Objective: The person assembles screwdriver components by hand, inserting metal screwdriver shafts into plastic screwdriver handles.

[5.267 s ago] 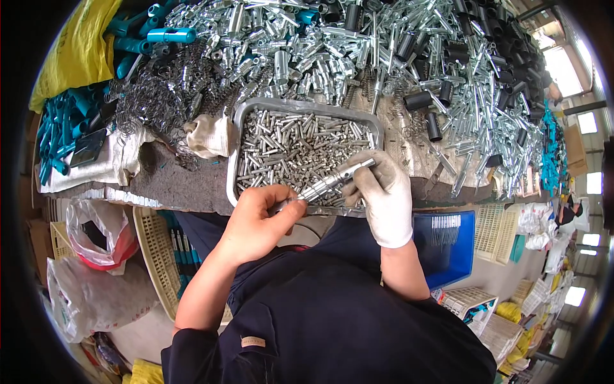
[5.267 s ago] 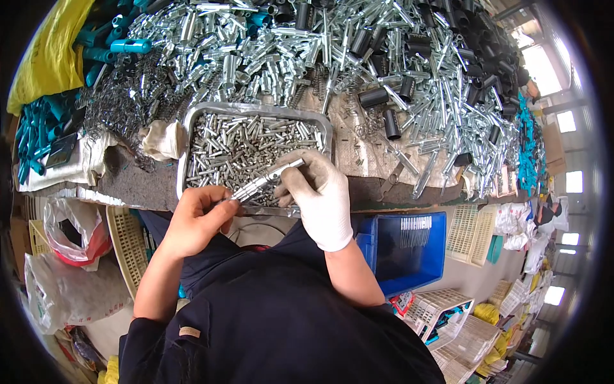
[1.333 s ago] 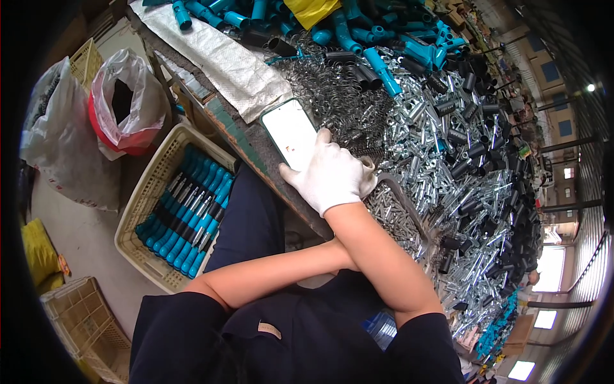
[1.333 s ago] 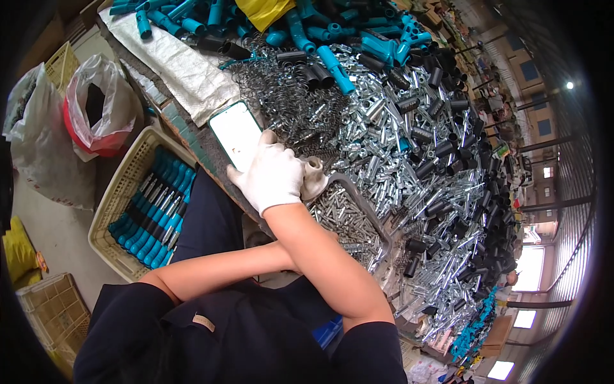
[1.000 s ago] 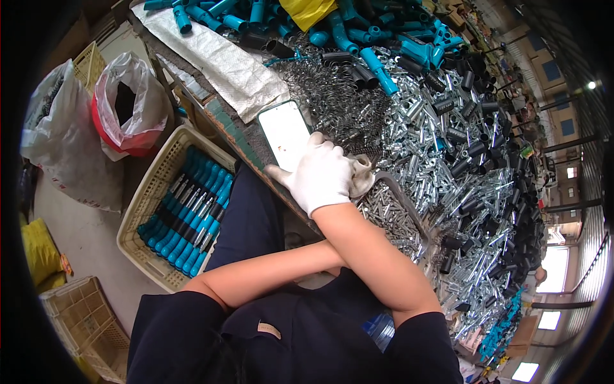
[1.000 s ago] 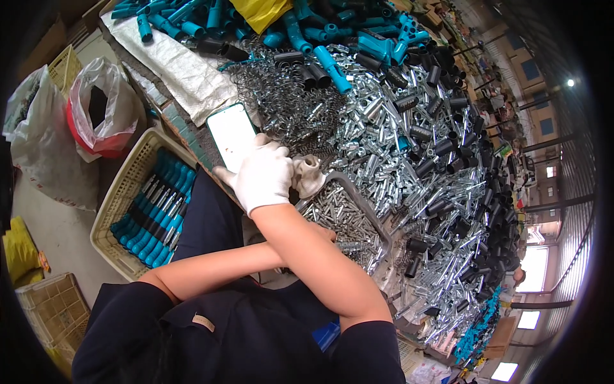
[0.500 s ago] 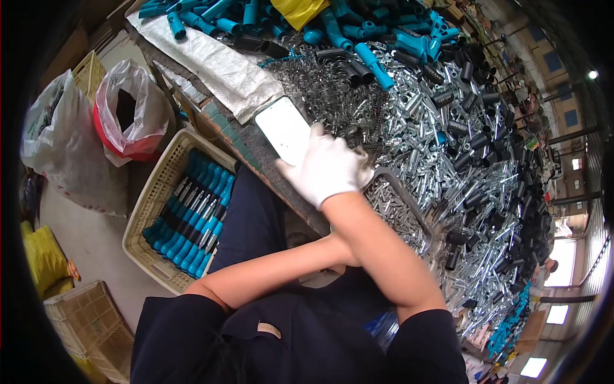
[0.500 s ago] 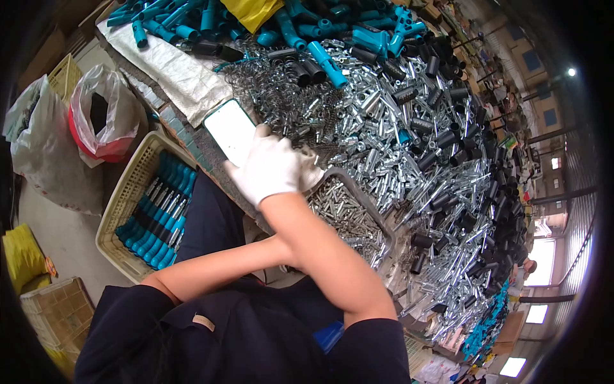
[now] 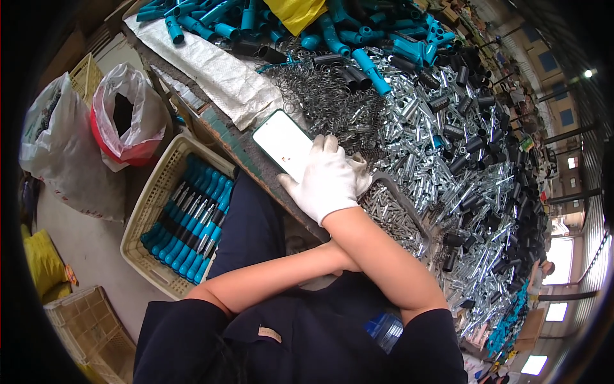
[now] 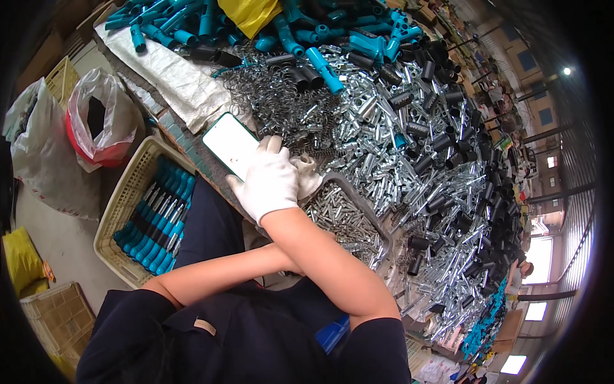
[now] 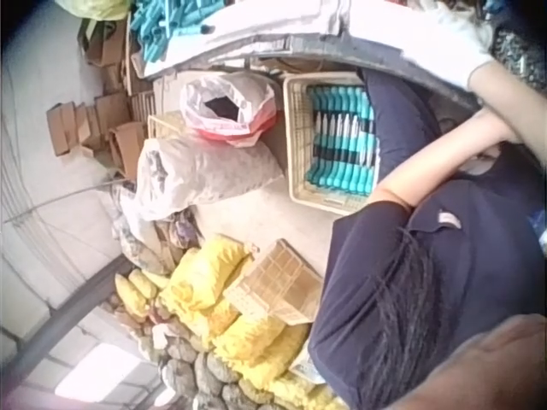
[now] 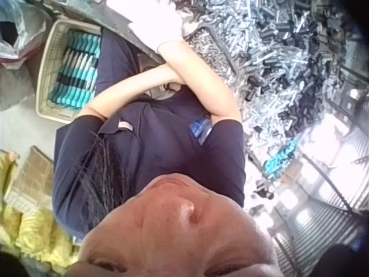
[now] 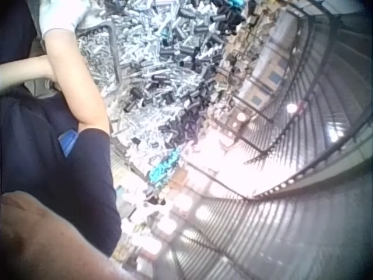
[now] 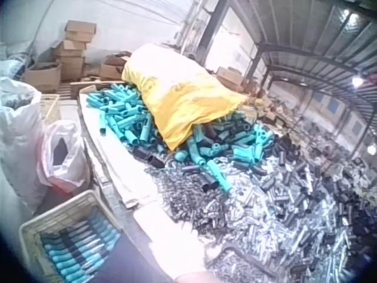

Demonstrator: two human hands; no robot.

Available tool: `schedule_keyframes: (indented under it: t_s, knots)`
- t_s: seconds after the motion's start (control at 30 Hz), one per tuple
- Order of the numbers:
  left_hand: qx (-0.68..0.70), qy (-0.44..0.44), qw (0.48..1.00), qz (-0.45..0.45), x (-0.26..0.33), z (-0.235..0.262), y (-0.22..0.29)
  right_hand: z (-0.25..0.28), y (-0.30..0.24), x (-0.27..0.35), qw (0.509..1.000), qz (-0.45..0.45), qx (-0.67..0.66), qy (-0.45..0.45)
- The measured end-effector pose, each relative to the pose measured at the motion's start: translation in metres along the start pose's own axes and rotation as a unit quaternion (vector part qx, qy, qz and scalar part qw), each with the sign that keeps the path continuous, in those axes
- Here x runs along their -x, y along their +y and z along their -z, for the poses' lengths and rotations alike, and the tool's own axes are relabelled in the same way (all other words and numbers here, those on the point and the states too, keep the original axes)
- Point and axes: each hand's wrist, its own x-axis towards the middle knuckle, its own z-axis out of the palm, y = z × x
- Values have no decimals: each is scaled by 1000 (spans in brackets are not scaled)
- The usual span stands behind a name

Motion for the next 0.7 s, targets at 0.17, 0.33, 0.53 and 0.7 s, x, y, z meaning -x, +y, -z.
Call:
schedule_keyframes:
  t_s: [0.17,0.33,0.53,0.7]
  knots:
    - [-146,129,977,-81,5,20,38,27,33,3,996,-11,-73,52]
    - [-130,168,977,31,11,43,92,72,148,27,937,-132,-291,143]
    - [-104,160,979,66,4,45,100,48,236,94,905,-216,-331,159]
    - [-117,158,978,67,5,44,102,20,243,120,879,-246,-407,28]
